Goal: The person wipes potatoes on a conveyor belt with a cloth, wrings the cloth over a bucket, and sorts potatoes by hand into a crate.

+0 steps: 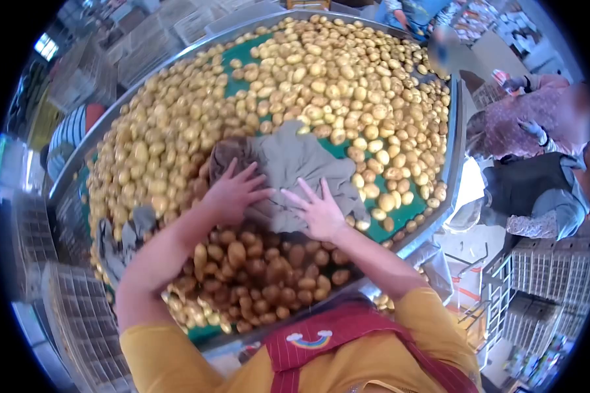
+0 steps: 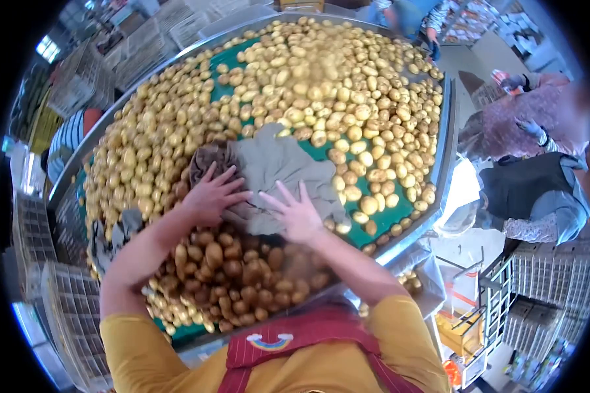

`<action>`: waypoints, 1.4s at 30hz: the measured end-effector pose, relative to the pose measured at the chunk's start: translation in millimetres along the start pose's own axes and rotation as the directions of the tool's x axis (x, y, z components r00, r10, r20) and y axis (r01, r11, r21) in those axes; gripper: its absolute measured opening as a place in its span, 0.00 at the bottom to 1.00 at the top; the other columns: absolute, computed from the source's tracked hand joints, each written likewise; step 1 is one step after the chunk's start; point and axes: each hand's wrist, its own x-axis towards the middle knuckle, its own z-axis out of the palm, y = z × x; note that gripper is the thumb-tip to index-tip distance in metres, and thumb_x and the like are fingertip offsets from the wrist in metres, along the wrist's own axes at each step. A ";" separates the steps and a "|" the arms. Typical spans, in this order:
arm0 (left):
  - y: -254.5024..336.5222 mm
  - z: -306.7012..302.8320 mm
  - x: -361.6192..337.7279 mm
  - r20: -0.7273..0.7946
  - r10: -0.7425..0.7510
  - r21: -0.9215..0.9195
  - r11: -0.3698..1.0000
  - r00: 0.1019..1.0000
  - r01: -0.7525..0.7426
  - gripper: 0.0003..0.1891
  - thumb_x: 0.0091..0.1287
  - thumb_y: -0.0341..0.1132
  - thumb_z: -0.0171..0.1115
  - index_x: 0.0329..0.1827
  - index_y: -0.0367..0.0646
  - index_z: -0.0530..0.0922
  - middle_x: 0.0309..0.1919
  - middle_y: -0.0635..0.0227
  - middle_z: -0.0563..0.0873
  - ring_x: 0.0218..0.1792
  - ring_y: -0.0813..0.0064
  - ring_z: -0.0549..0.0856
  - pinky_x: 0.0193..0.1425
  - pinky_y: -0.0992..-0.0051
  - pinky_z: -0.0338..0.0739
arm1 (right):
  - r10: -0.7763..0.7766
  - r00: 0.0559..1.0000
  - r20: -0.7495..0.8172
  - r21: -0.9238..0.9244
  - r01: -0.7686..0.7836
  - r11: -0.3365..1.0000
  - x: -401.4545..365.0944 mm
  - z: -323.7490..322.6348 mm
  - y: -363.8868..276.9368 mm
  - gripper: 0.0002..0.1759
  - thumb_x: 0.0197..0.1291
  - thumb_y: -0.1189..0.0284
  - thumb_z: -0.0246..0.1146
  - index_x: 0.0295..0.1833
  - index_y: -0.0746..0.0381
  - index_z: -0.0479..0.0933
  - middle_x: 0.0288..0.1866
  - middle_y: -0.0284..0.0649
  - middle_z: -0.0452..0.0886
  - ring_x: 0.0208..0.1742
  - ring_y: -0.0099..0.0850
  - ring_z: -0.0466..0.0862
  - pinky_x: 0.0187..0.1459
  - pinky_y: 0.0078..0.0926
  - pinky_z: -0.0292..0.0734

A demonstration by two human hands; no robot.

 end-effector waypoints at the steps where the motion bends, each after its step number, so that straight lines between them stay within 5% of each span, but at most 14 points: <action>1: -9.2 12.5 16.3 -0.051 0.005 0.021 1.000 0.999 -0.004 0.46 0.53 0.43 0.70 0.80 0.72 0.64 0.81 0.70 0.64 0.83 0.52 0.55 0.82 0.33 0.41 | 0.036 0.999 -0.017 -0.014 -0.037 0.999 19.4 1.2 10.3 0.39 0.61 0.53 0.61 0.80 0.36 0.64 0.89 0.30 0.47 0.88 0.48 0.43 0.79 0.74 0.41; 7: -77.8 -7.2 111.2 -0.188 -0.121 0.026 0.991 0.975 0.128 0.46 0.56 0.42 0.71 0.81 0.77 0.61 0.80 0.76 0.63 0.83 0.42 0.47 0.81 0.29 0.37 | 0.146 0.965 -0.217 -0.036 -0.158 0.987 77.0 5.3 105.4 0.30 0.65 0.47 0.58 0.72 0.38 0.76 0.88 0.29 0.47 0.86 0.53 0.44 0.75 0.80 0.44; 11: -80.7 17.9 127.2 -0.165 -0.262 -0.086 0.964 0.951 0.250 0.48 0.58 0.39 0.70 0.83 0.77 0.57 0.84 0.75 0.54 0.83 0.37 0.42 0.79 0.28 0.51 | 0.290 0.957 -0.006 0.090 -0.288 0.953 78.4 -8.7 101.3 0.30 0.68 0.41 0.53 0.65 0.43 0.83 0.88 0.28 0.48 0.86 0.58 0.42 0.72 0.87 0.40; 14: -53.2 39.4 83.6 -0.036 -0.111 -0.257 0.962 0.993 0.098 0.40 0.61 0.45 0.64 0.80 0.76 0.65 0.86 0.74 0.50 0.82 0.31 0.37 0.66 0.30 0.71 | 0.211 0.977 0.027 0.282 -0.210 0.936 7.4 -3.3 63.8 0.32 0.68 0.40 0.52 0.69 0.43 0.79 0.87 0.31 0.53 0.86 0.60 0.39 0.71 0.89 0.39; 18: 27.5 -3.7 44.2 0.196 0.165 -0.076 0.985 0.967 -0.153 0.37 0.62 0.48 0.60 0.78 0.83 0.66 0.84 0.72 0.57 0.83 0.34 0.40 0.69 0.20 0.57 | 0.016 0.995 0.103 0.280 -0.044 0.959 -88.4 2.0 15.6 0.33 0.60 0.46 0.65 0.70 0.43 0.78 0.88 0.28 0.50 0.87 0.57 0.30 0.68 0.88 0.50; 22: 40.8 -1.1 80.4 -0.060 0.137 -0.077 0.987 0.989 -0.142 0.31 0.62 0.47 0.62 0.72 0.78 0.74 0.78 0.71 0.68 0.81 0.35 0.50 0.62 0.18 0.63 | 0.112 0.986 -0.120 0.203 -0.086 0.975 -75.7 57.0 37.1 0.40 0.58 0.51 0.68 0.78 0.40 0.69 0.86 0.25 0.56 0.89 0.43 0.31 0.60 0.72 0.66; 27: 8.3 15.5 131.2 -0.274 -0.016 -0.180 0.983 0.961 -0.035 0.20 0.63 0.42 0.61 0.60 0.66 0.85 0.71 0.69 0.78 0.79 0.48 0.65 0.56 0.28 0.72 | 0.302 0.953 -0.007 0.296 -0.287 0.911 -34.8 17.7 50.5 0.27 0.67 0.50 0.62 0.69 0.45 0.78 0.86 0.26 0.57 0.88 0.41 0.44 0.59 0.65 0.70; 29: 6.2 -3.2 127.9 -0.125 -0.252 -0.411 0.894 0.960 0.181 0.20 0.66 0.32 0.58 0.60 0.53 0.85 0.68 0.62 0.81 0.72 0.60 0.76 0.66 0.44 0.74 | 0.271 0.963 -0.001 0.655 -0.204 0.728 -28.1 49.0 71.9 0.26 0.69 0.50 0.60 0.66 0.50 0.80 0.81 0.34 0.64 0.80 0.42 0.62 0.59 0.54 0.73; 32: 4.0 -31.0 117.2 0.060 -0.303 -0.947 0.283 0.951 0.150 0.19 0.68 0.30 0.57 0.62 0.42 0.83 0.62 0.54 0.85 0.59 0.58 0.85 0.67 0.61 0.77 | 0.164 0.964 0.209 0.971 -0.225 0.086 -79.1 -14.2 95.5 0.29 0.73 0.50 0.59 0.60 0.66 0.79 0.56 0.50 0.84 0.54 0.40 0.84 0.54 0.38 0.79; 34: 25.8 -13.1 102.3 -0.092 -0.143 -0.832 0.555 0.985 0.003 0.20 0.69 0.32 0.57 0.64 0.38 0.80 0.61 0.51 0.84 0.59 0.57 0.84 0.66 0.63 0.77 | 0.052 0.967 0.249 0.956 -0.254 0.148 -120.8 -47.7 101.9 0.21 0.73 0.54 0.61 0.55 0.62 0.82 0.60 0.48 0.84 0.66 0.41 0.78 0.66 0.37 0.72; 36: 73.5 -6.0 81.7 -0.048 0.067 -0.755 0.651 0.997 -0.080 0.25 0.71 0.36 0.56 0.72 0.41 0.74 0.68 0.50 0.78 0.67 0.51 0.78 0.71 0.56 0.72 | -0.053 0.989 -0.138 0.803 0.143 0.579 -126.4 21.5 98.5 0.23 0.70 0.57 0.63 0.61 0.61 0.81 0.73 0.47 0.76 0.78 0.39 0.68 0.75 0.49 0.63; 37: 108.0 -3.1 73.0 0.024 0.174 -0.741 0.664 0.984 -0.099 0.29 0.72 0.39 0.55 0.77 0.45 0.70 0.73 0.50 0.73 0.72 0.47 0.73 0.74 0.50 0.68 | -0.223 0.969 0.109 0.599 0.115 0.792 -143.8 2.7 86.4 0.29 0.68 0.56 0.62 0.69 0.62 0.77 0.79 0.42 0.69 0.87 0.37 0.50 0.80 0.68 0.43; 40: 174.6 22.0 74.3 -0.192 0.190 -0.236 0.943 0.963 -0.233 0.28 0.69 0.51 0.59 0.72 0.57 0.76 0.80 0.58 0.63 0.79 0.43 0.62 0.71 0.25 0.55 | 0.070 0.978 0.195 0.414 -0.147 0.898 -186.6 30.4 36.4 0.21 0.68 0.50 0.57 0.60 0.42 0.85 0.90 0.23 0.39 0.88 0.48 0.24 0.75 0.82 0.31; 42: 191.9 33.3 84.5 -0.357 0.312 0.076 0.949 0.881 -0.305 0.25 0.71 0.53 0.57 0.70 0.62 0.79 0.83 0.56 0.58 0.80 0.44 0.59 0.70 0.19 0.51 | 0.076 0.994 0.082 0.288 -0.097 0.953 -179.0 48.4 64.9 0.18 0.67 0.51 0.58 0.56 0.40 0.87 0.90 0.24 0.40 0.88 0.47 0.26 0.75 0.82 0.34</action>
